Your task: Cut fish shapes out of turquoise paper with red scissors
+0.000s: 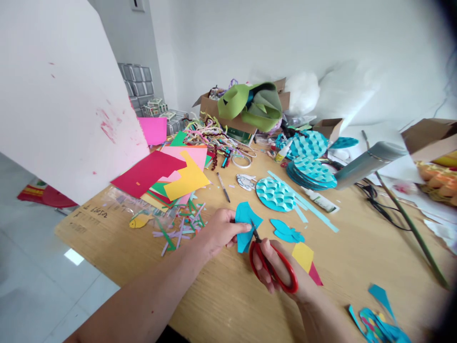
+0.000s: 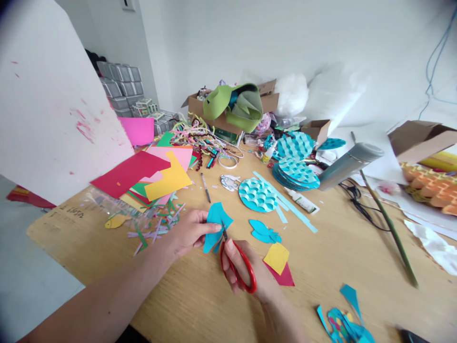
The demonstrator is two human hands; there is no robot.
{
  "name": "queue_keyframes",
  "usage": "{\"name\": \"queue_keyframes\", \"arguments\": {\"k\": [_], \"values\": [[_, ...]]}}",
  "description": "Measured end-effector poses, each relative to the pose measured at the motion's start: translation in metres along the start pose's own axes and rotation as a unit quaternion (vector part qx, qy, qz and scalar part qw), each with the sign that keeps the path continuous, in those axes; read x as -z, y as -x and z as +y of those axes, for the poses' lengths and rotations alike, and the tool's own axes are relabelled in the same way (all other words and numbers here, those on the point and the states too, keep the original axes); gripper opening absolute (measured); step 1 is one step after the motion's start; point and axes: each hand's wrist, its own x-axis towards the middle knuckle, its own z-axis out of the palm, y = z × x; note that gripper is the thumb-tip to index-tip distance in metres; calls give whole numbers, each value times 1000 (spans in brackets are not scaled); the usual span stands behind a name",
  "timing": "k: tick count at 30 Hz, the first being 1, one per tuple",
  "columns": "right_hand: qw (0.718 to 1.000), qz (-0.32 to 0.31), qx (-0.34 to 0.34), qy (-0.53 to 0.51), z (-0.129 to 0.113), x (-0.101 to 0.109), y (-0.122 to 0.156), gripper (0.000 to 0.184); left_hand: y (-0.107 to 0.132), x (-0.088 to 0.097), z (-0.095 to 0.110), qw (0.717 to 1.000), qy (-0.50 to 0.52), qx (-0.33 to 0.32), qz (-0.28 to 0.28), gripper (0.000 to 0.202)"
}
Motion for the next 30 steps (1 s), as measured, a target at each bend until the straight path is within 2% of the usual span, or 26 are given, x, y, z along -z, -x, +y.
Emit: {"name": "queue_keyframes", "arguments": {"k": [11,25,30], "values": [[1000,5,20,-3,1,-1,-4,61,-3,-5,-6,999,0,-9,32,23],[999,19,-15,44,-6,-2,0,62,-2,-6,-6,999,-20,-6,46,17],[999,26,-6,35,-4,-4,-2,62,-3,-6,-7,999,-13,-8,51,17]]}}
